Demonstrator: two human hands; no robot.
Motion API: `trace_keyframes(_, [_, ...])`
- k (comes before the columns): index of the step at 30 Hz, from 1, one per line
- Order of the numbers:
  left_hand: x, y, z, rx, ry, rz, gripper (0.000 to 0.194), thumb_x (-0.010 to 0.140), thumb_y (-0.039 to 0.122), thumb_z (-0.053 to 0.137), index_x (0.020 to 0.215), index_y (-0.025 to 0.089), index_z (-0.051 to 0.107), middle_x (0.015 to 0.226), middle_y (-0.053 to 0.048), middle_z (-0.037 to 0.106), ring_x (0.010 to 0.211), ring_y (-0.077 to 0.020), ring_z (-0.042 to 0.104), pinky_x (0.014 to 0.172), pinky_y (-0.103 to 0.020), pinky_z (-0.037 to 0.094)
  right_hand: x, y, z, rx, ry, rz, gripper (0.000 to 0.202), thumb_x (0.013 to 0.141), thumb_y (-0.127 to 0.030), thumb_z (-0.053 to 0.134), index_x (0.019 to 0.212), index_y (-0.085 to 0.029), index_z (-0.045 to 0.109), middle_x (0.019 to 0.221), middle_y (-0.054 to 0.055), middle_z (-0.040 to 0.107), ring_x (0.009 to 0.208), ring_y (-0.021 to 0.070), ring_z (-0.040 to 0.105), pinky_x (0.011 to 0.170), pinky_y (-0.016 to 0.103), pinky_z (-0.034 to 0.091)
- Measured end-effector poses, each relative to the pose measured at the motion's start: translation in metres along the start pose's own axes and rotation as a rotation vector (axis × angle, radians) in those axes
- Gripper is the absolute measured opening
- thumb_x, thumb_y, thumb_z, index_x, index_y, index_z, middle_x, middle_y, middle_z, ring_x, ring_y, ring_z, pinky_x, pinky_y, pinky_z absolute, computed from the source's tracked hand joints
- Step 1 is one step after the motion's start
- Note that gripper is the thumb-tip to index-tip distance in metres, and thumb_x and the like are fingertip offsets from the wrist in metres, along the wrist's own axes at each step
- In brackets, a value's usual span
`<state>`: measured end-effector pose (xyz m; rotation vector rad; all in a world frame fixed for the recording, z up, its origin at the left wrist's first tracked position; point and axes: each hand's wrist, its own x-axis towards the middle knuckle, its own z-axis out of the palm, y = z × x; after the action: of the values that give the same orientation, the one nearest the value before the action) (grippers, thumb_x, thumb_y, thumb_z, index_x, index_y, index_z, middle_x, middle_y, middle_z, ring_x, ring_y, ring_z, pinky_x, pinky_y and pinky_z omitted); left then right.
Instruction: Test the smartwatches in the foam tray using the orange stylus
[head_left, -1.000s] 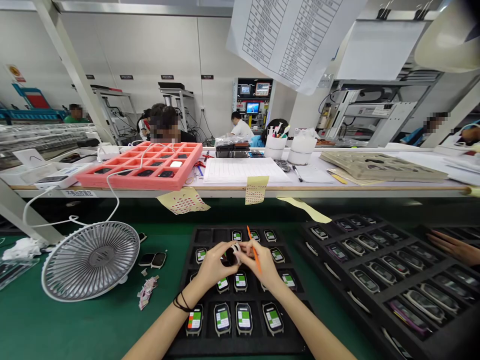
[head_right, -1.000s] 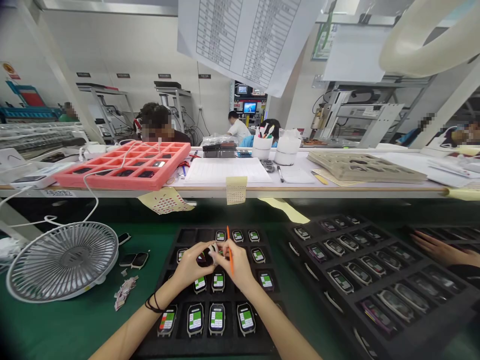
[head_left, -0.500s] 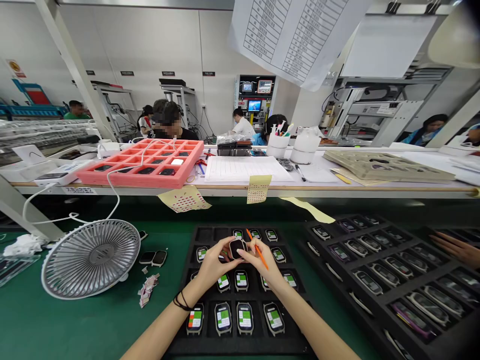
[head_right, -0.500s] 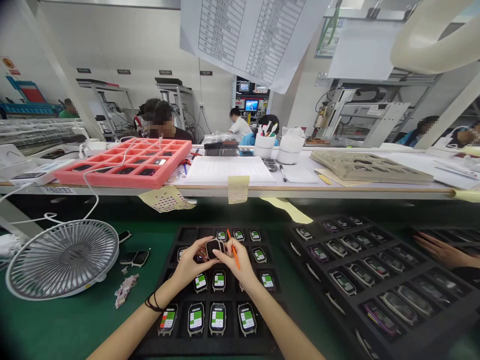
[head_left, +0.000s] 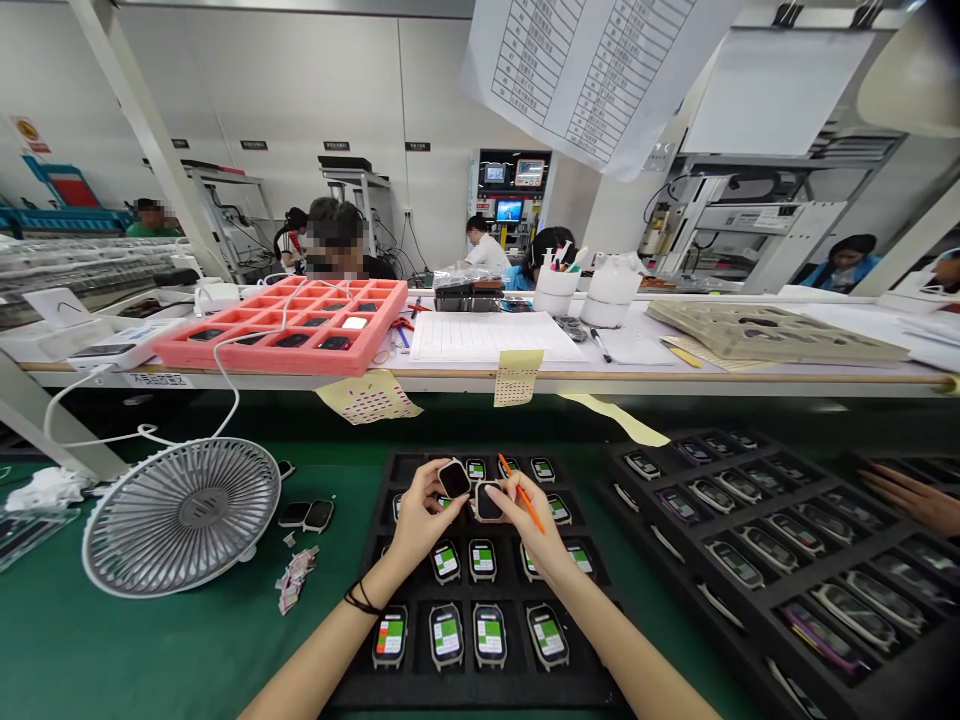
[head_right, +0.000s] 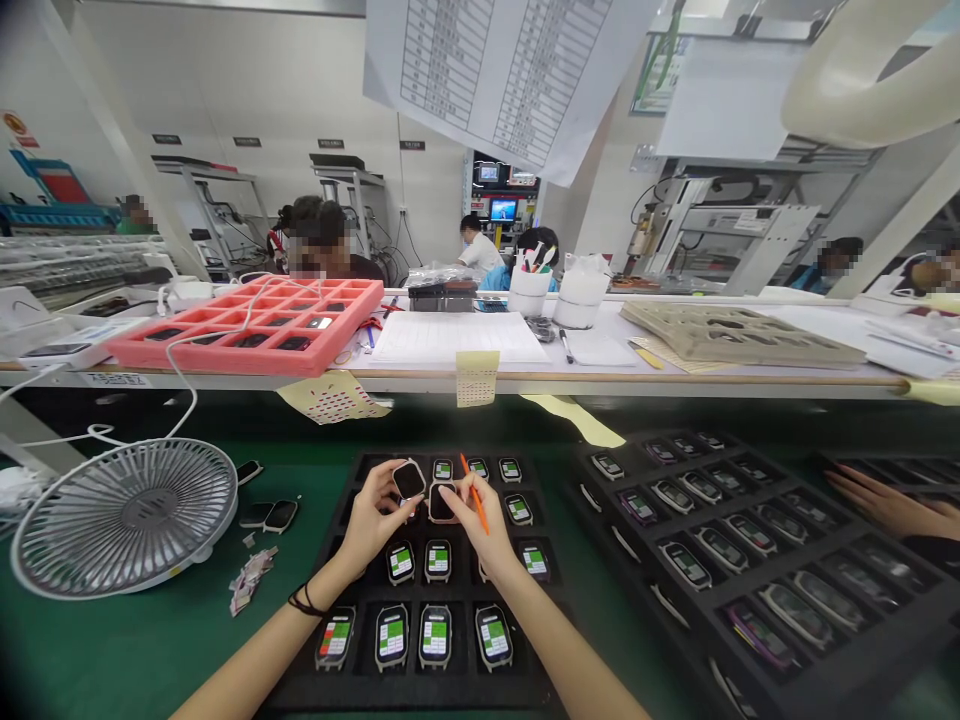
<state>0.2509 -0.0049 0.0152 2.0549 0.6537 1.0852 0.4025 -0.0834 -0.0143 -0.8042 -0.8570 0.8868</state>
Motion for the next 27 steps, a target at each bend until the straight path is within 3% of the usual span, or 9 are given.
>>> trace_keyframes(5, [0.008, -0.01, -0.005, 0.004, 0.035, -0.009, 0.045, 0.079, 0.031, 0.061, 0.119, 0.019, 0.042, 0.109, -0.01, 0.057, 0.083, -0.0148, 0.06, 0.053, -0.018, 0.05, 0.001, 0.002, -0.002, -0.154, -0.006, -0.092, 0.046, 0.073, -0.048, 0.069, 0.068, -0.02, 0.032, 0.068, 0.0, 0.044, 0.063, 0.0133, 0.046, 0.059, 0.026, 0.043])
trace_keyframes(8, [0.023, -0.021, -0.022, 0.093, 0.055, -0.012, 0.045, 0.077, 0.027, 0.059, 0.118, 0.018, 0.042, 0.111, -0.01, 0.057, 0.088, -0.0168, 0.06, 0.058, -0.02, 0.051, 0.012, 0.008, -0.004, -0.305, -0.011, -0.194, 0.042, 0.075, -0.046, 0.065, 0.067, -0.02, 0.032, 0.067, -0.001, 0.041, 0.063, 0.0129, 0.043, 0.06, 0.025, 0.039])
trace_keyframes(11, [0.04, -0.034, -0.045, 0.3, 0.005, -0.011, 0.043, 0.074, 0.017, 0.055, 0.115, 0.018, 0.043, 0.108, -0.007, 0.059, 0.09, -0.0161, 0.06, 0.076, -0.026, 0.051, 0.033, 0.015, -0.002, -0.551, -0.035, -0.246, 0.034, 0.076, -0.041, 0.058, 0.066, -0.02, 0.033, 0.063, -0.003, 0.039, 0.058, 0.0111, 0.039, 0.057, 0.023, 0.034])
trace_keyframes(15, [0.052, -0.047, -0.066, 0.591, -0.161, -0.069, 0.045, 0.069, 0.01, 0.054, 0.112, 0.02, 0.046, 0.099, -0.003, 0.062, 0.092, -0.0182, 0.059, 0.083, -0.03, 0.047, 0.068, 0.028, 0.019, -0.668, -0.074, -0.226, 0.03, 0.073, -0.034, 0.058, 0.063, -0.02, 0.034, 0.057, -0.004, 0.039, 0.051, 0.0098, 0.036, 0.053, 0.022, 0.031])
trace_keyframes(19, [0.052, -0.05, -0.075, 0.768, -0.181, -0.092, 0.039, 0.069, 0.014, 0.056, 0.108, 0.021, 0.056, 0.108, -0.006, 0.059, 0.107, -0.0264, 0.051, 0.091, -0.041, 0.04, 0.09, 0.044, 0.046, -0.767, -0.042, -0.209, 0.025, 0.07, -0.023, 0.056, 0.061, -0.02, 0.033, 0.054, -0.005, 0.039, 0.05, 0.0105, 0.038, 0.053, 0.021, 0.031])
trace_keyframes(21, [0.051, -0.049, -0.078, 0.836, -0.192, -0.092, 0.04, 0.071, 0.015, 0.056, 0.111, 0.021, 0.057, 0.117, -0.008, 0.055, 0.113, -0.0277, 0.047, 0.092, -0.042, 0.039, 0.093, 0.046, 0.049, -0.822, -0.032, -0.21, 0.022, 0.07, -0.018, 0.053, 0.062, -0.02, 0.033, 0.057, -0.003, 0.043, 0.051, 0.0109, 0.042, 0.053, 0.021, 0.033])
trace_keyframes(24, [0.05, -0.043, -0.077, 0.908, -0.194, -0.059, 0.041, 0.076, 0.017, 0.053, 0.116, 0.021, 0.055, 0.124, -0.01, 0.05, 0.119, -0.027, 0.043, 0.095, -0.042, 0.037, 0.091, 0.038, 0.031, -0.924, 0.011, -0.239, 0.018, 0.077, -0.02, 0.049, 0.067, -0.02, 0.035, 0.068, 0.0, 0.05, 0.059, 0.0122, 0.048, 0.058, 0.021, 0.035])
trace_keyframes(27, [0.054, -0.033, -0.06, 0.952, -0.215, 0.009, 0.03, 0.083, 0.018, 0.048, 0.111, 0.021, 0.058, 0.12, -0.008, 0.053, 0.115, -0.0234, 0.046, 0.097, -0.039, 0.034, 0.086, 0.02, -0.006, -1.071, 0.101, -0.22, 0.016, 0.086, -0.023, 0.043, 0.072, -0.019, 0.038, 0.072, 0.003, 0.051, 0.062, 0.0142, 0.048, 0.058, 0.023, 0.032])
